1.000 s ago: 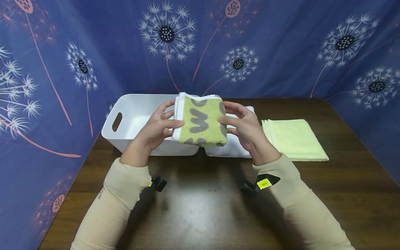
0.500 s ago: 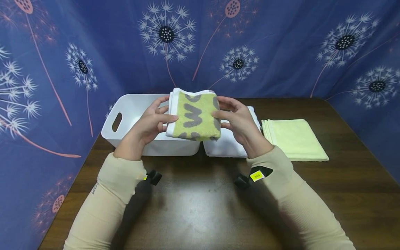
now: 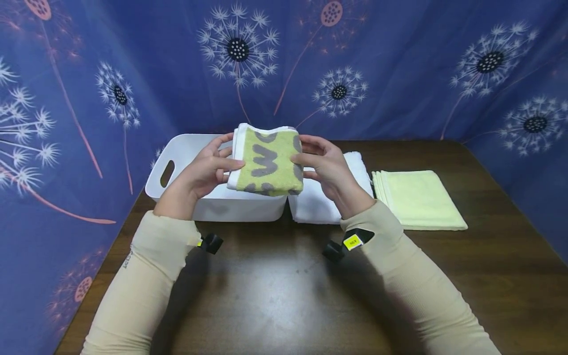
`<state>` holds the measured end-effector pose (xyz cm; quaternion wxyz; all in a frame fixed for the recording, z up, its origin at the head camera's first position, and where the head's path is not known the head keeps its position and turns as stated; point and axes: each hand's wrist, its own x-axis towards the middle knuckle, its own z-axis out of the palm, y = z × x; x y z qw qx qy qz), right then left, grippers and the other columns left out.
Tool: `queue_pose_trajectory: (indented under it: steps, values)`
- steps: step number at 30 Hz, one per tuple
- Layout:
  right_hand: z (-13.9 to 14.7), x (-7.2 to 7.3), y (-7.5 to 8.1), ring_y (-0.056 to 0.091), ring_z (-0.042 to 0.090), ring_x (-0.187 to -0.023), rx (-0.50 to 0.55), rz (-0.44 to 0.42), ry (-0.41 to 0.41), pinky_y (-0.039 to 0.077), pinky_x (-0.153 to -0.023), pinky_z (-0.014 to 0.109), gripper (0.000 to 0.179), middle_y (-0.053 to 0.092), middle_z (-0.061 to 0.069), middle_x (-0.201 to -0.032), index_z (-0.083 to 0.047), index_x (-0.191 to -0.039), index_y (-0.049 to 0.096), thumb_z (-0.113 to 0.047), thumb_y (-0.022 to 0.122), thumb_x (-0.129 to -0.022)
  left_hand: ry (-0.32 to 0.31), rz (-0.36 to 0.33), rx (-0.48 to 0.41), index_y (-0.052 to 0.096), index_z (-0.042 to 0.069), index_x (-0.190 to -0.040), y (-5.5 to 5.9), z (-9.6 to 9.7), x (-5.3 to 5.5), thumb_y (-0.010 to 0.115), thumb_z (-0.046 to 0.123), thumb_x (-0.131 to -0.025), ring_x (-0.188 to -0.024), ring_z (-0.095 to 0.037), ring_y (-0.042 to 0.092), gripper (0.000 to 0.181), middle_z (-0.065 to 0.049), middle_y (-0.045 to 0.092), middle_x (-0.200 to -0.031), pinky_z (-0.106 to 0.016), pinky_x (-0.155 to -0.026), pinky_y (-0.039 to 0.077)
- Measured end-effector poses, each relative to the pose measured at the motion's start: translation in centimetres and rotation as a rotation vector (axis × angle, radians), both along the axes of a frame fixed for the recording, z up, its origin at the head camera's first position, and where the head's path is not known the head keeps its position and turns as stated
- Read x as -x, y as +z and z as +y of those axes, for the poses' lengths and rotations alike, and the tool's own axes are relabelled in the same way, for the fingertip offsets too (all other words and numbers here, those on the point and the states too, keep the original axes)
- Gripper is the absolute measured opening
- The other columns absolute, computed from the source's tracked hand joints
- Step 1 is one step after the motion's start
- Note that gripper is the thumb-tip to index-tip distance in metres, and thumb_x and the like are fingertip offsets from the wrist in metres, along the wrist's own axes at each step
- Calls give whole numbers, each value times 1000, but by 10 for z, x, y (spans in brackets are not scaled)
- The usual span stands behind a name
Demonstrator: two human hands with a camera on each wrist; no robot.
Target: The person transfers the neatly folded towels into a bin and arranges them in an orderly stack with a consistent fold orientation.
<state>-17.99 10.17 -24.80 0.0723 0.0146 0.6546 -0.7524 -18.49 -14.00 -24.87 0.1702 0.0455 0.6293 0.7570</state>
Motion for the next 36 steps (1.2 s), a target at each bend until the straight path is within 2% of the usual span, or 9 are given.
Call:
queue_pose_trajectory:
  steps: [5,11,16,26,31,36]
  values:
    - [-3,4,-1,56,21,-94,-8,-9,15,52,-66,32,52,53,10,-114,-8,-129,52,0,69,-80,-7,-21,24,19,14,-146,1,-4,3,56,-9,-84,-84,-16,65,75,-15,38,-136,-30,-64,55]
    - [-9,9,-2,57,21,-96,-32,-13,27,53,-71,35,52,53,10,-116,-8,-129,52,-2,69,-80,-23,-43,-12,16,14,-146,0,-12,7,53,-12,-84,-81,-16,65,77,-13,39,-132,-29,-64,55]
    - [-15,15,-2,57,22,-97,-21,-19,15,53,-70,35,51,55,10,-115,-9,-127,54,1,69,-79,-12,-50,-5,18,15,-146,1,-16,12,54,-12,-83,-82,-16,65,77,-12,43,-128,-30,-63,55]
    - [-28,26,0,60,22,-88,-41,-33,15,54,-71,35,50,54,10,-114,-11,-125,56,0,70,-79,-23,-62,76,14,15,-147,8,-28,21,54,-11,-85,-81,-13,65,79,-11,37,-137,-28,-64,55]
    - [-35,30,2,60,22,-89,-70,-41,15,54,-72,37,51,53,9,-116,-12,-126,56,-2,71,-78,-31,-74,107,12,15,-148,10,-35,26,54,-10,-85,-82,-13,64,80,-11,33,-140,-29,-66,55]
    - [-42,35,3,60,23,-90,-79,-43,20,54,-72,37,51,53,9,-116,-12,-126,56,-2,71,-78,-36,-78,131,12,16,-147,12,-42,30,53,-10,-87,-81,-13,65,77,-9,34,-138,-29,-65,55]
